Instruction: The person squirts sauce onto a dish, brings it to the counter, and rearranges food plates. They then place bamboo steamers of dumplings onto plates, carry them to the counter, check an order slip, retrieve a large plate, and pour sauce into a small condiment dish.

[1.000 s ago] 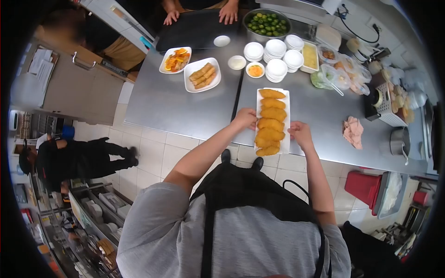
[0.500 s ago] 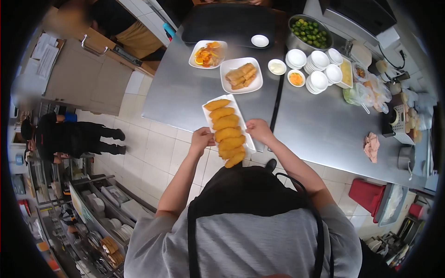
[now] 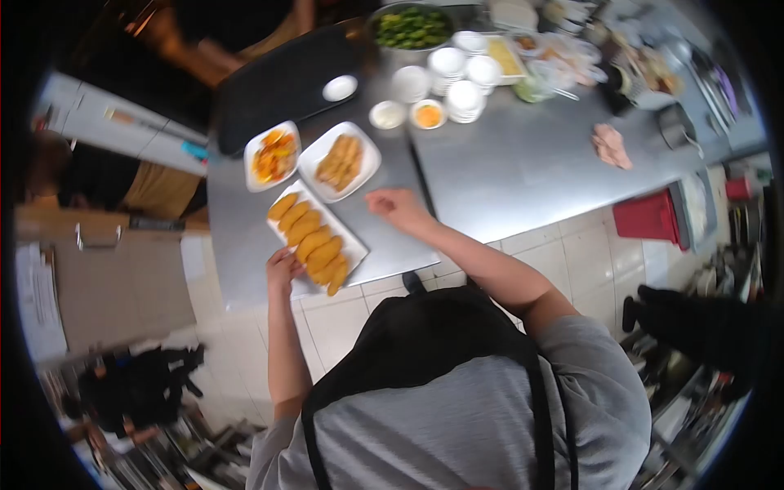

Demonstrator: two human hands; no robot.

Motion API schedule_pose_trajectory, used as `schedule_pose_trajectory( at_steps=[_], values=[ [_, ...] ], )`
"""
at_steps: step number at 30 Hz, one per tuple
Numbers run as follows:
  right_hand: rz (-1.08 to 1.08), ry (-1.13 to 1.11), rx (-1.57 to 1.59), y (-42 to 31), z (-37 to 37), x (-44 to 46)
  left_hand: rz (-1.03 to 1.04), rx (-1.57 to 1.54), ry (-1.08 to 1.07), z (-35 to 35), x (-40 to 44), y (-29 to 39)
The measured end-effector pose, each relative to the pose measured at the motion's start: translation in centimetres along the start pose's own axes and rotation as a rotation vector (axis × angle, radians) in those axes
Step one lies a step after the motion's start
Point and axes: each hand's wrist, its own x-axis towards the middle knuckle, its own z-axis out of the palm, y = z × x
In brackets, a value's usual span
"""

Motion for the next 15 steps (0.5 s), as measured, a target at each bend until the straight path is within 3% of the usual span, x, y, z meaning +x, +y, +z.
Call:
schedule_pose_trajectory(
  at_steps=[1, 3, 4, 6, 8, 9, 14, 15],
  values=[
    [-0.019, 0.097, 0.020, -0.1, -3.2, -0.6, -0.011, -0.023, -0.031, -0.4, 0.9, -0.5],
    [-0.047, 0.410, -0.258, 2.0, -11.6, -1.2, -0.036, -0.040, -0.028, -0.3, 1.7, -0.5],
    [0.046, 0.544, -0.200, 2.3, -16.8, -2.1, -0.049, -0.038, -0.010, -0.6, 2.3, -0.9],
    [-0.137, 0.920, -0.639, 6.9, -28.3, -3.1, -0.086, -0.124, 0.005, -1.0, 2.9, -1.3],
    [-0.147, 1.047, -0.946, 8.2, -38.7, -5.1, -0.063, -0.116, 0.026, -0.6, 1.7, -0.6],
    [-0.140, 1.055, -0.937, 9.6, -41.1, -4.3, -0.042, -0.118, 0.066, -0.5, 0.7, 0.1],
    [-0.877, 0.393, 0.534, 20.2, -46.5, -1.7, 0.021, 0.034, 0.374, -2.1, -4.9, 1.4],
    [-0.453, 0.961, -0.140, 12.1, -38.8, -2.6, 0.052, 0.020, 0.431, -1.7, -5.6, 1.4]
  ],
)
